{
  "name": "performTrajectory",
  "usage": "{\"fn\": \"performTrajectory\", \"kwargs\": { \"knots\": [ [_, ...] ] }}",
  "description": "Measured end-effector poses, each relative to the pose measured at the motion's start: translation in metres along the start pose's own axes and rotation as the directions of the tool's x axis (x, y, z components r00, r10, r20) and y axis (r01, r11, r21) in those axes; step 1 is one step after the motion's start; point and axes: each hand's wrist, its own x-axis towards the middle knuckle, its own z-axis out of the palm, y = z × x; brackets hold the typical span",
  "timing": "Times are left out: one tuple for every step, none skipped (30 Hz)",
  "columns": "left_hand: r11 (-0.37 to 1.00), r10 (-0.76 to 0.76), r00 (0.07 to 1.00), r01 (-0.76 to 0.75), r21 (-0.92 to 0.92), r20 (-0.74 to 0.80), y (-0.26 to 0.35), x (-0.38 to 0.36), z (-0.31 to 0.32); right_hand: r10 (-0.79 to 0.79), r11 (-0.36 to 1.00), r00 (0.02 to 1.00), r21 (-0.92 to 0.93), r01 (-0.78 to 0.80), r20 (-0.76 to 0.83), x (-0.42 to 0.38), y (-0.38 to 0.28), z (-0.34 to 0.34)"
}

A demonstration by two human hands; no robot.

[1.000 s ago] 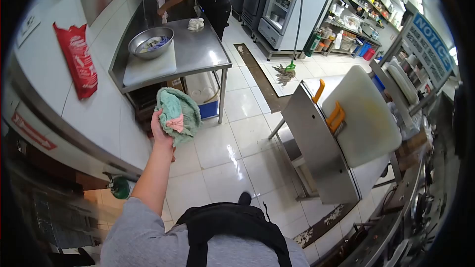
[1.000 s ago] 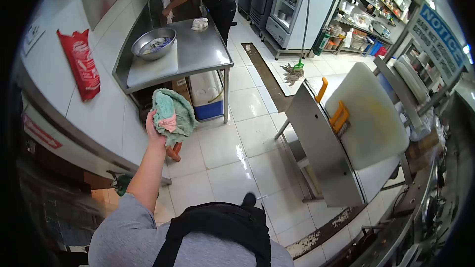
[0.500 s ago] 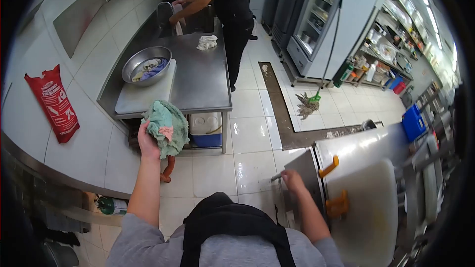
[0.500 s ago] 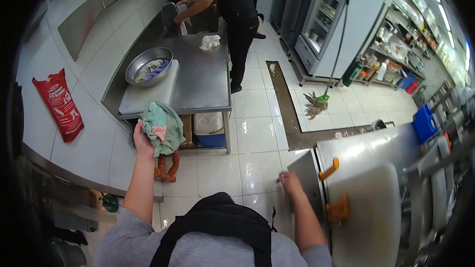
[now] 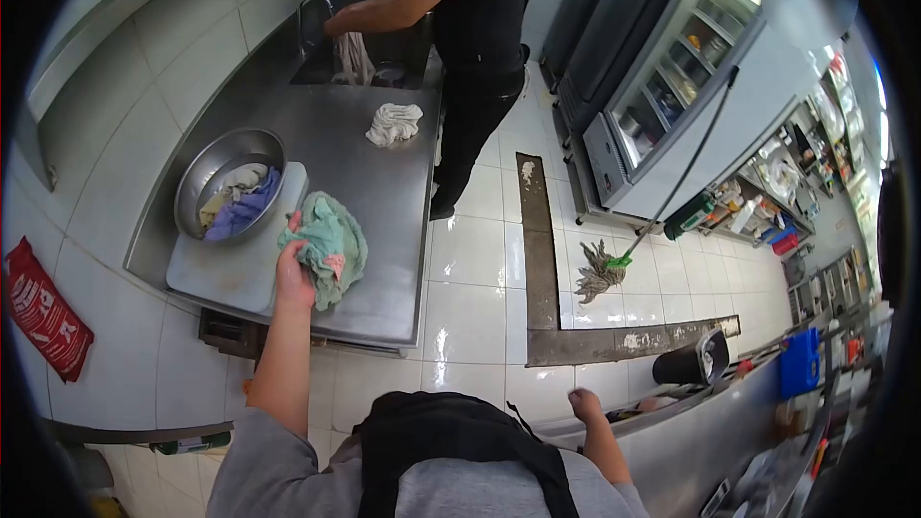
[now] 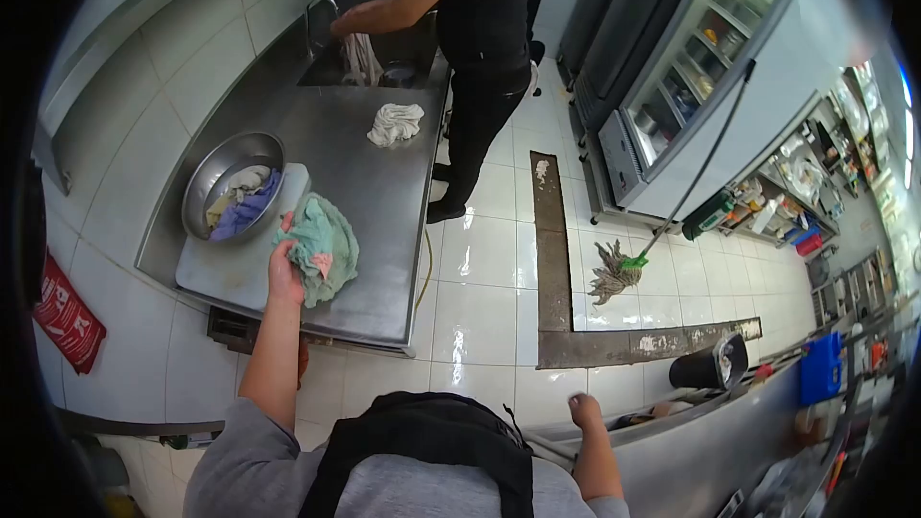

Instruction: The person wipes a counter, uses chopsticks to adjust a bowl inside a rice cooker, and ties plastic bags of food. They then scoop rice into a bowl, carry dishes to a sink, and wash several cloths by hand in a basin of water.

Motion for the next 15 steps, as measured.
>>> {"fn": "performTrajectory", "kwargs": {
  "knots": [
    [1.000,0.003,1.000,-0.003,-0.001,-0.019,-0.007,0.016,0.011,0.122,0.991,0.993,-0.047,-0.122,0.002,0.007,0.031,0.004],
    [0.995,-0.060,0.995,0.053,-0.080,-0.082,-0.012,0.031,0.021,0.026,0.998,0.998,-0.050,-0.023,0.063,0.020,0.087,0.026],
    [0.981,-0.124,0.982,0.101,-0.163,-0.141,-0.017,0.047,0.027,-0.070,0.996,0.990,-0.042,0.076,0.124,0.032,0.139,0.046],
    [0.982,-0.109,0.981,0.081,-0.170,-0.161,-0.024,0.065,0.030,0.170,0.981,0.961,0.057,-0.187,0.218,0.030,0.104,0.011],
    [0.984,-0.124,0.983,0.104,-0.145,-0.138,-0.034,0.082,0.029,0.399,0.888,0.867,0.110,-0.447,0.299,0.027,0.074,-0.022],
    [0.985,-0.140,0.982,0.125,-0.122,-0.125,-0.039,0.091,0.029,0.384,0.901,0.869,0.078,-0.427,0.311,0.052,0.071,-0.030],
    [0.987,-0.112,0.980,0.090,-0.136,-0.164,-0.048,0.104,0.031,0.343,0.920,0.897,0.092,-0.381,0.277,0.088,0.070,-0.042],
    [1.000,-0.029,0.985,0.027,-0.016,-0.172,-0.059,0.114,0.040,0.299,0.939,0.922,0.098,-0.330,0.245,0.123,0.068,-0.059],
    [0.994,0.063,0.983,-0.046,0.098,-0.172,-0.064,0.126,0.048,0.019,0.999,0.991,-0.051,-0.012,0.132,0.190,0.096,-0.047],
    [0.993,0.097,0.970,-0.080,0.084,-0.221,-0.071,0.140,0.039,-0.291,0.931,0.952,-0.202,0.305,0.097,0.264,0.116,-0.037],
    [0.915,0.251,0.928,-0.135,0.380,-0.275,-0.084,0.160,0.018,-0.280,0.956,0.956,-0.119,0.269,-0.086,0.299,0.051,-0.070],
    [0.752,0.397,0.873,-0.133,0.646,-0.282,-0.096,0.173,-0.001,-0.304,0.950,0.947,-0.106,0.293,-0.104,0.331,-0.013,-0.104],
    [0.750,0.421,0.851,-0.133,0.648,-0.313,-0.104,0.175,-0.017,-0.616,0.787,0.768,-0.086,0.611,-0.177,0.404,-0.027,-0.100],
    [0.728,0.479,0.782,-0.100,0.679,-0.399,-0.110,0.178,-0.034,-0.575,0.818,0.792,-0.128,0.560,-0.206,0.417,-0.106,-0.136],
    [0.708,0.530,0.703,-0.059,0.704,-0.474,-0.114,0.178,-0.043,-0.591,0.804,0.801,0.013,0.595,-0.099,0.413,-0.198,-0.182]
  ]
}}
